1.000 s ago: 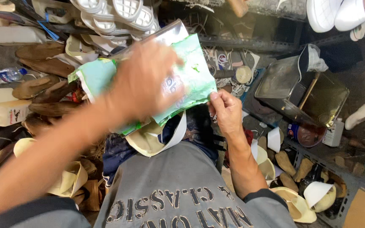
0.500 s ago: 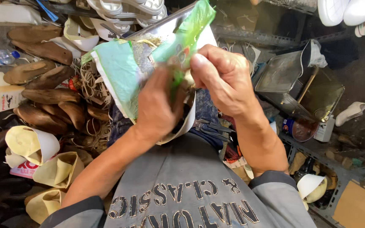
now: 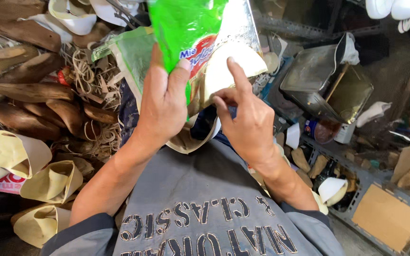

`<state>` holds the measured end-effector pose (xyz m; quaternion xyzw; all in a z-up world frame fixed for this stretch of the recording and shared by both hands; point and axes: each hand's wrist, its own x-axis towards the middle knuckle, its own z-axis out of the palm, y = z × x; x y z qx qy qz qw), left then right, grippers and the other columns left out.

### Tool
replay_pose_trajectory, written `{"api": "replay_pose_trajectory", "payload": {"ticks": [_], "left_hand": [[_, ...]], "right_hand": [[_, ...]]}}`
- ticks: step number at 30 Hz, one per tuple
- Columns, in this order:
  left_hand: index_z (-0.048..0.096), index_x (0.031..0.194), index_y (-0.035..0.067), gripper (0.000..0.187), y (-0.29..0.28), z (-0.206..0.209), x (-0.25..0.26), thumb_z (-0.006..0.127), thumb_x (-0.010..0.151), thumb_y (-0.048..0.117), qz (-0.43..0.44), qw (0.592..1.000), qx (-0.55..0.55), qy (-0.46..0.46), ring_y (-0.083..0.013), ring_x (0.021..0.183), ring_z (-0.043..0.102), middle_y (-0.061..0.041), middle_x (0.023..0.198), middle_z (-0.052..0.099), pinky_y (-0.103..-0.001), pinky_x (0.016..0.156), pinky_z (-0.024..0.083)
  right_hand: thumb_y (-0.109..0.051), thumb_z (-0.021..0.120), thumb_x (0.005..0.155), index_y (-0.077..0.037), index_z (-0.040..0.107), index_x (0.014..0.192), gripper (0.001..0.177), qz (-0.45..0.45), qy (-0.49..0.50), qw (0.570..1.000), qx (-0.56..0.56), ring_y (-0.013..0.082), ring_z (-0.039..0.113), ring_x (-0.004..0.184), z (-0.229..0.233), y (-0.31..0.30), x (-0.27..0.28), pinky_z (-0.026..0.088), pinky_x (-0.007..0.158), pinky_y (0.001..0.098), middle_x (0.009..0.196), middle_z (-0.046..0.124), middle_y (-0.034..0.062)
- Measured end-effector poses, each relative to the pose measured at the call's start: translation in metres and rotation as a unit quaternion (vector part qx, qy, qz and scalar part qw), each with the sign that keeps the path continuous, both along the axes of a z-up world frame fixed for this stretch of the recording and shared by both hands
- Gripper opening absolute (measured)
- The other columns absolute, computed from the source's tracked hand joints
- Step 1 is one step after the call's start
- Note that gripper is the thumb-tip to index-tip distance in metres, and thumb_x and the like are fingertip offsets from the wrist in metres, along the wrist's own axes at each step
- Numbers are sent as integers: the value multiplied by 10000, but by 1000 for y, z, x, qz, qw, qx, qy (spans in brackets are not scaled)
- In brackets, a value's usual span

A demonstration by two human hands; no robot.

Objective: The person uses a hammer to tap the sole of a white shoe held on their lap. They then pick up a shoe last, insert a piece of paper into it, and place the last inside the shoe.

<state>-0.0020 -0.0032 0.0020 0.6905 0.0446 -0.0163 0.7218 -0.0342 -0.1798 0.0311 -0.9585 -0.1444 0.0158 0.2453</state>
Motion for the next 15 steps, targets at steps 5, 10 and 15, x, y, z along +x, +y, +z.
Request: {"api": "replay_pose_trajectory", "payload": {"ticks": [5, 10, 15], "left_hand": [[423, 1158, 57, 153, -5, 14, -2, 419, 1083, 190, -35, 997, -51, 54, -107, 499, 304, 15, 662, 372, -318, 424, 211], [442, 1255, 86, 255, -7, 22, -7, 399, 1082, 268, -54, 997, -22, 43, -194, 629, 489, -28, 782, 525, -354, 634, 419], [403, 1176, 83, 180, -6, 22, -6, 368, 1070, 225, -57, 997, -47, 32, -230, 713, 498, -49, 902, 507, -375, 714, 430]], "right_hand": [[22, 702, 1038, -78, 223, 1641, 777, -23, -33, 994, -99, 142, 666, 755, -3, 11, -8, 537, 738, 305, 970, 755, -78], [-163, 588, 1190, -29, 324, 1612, 516, -25, -137, 954, -264, 112, 592, 660, -11, 18, -15, 500, 632, 299, 935, 726, -94], [-110, 492, 1155, -14, 378, 1570, 441, -29, -180, 942, -282, 164, 567, 649, -14, 30, -7, 492, 617, 335, 1183, 796, 26]]}}
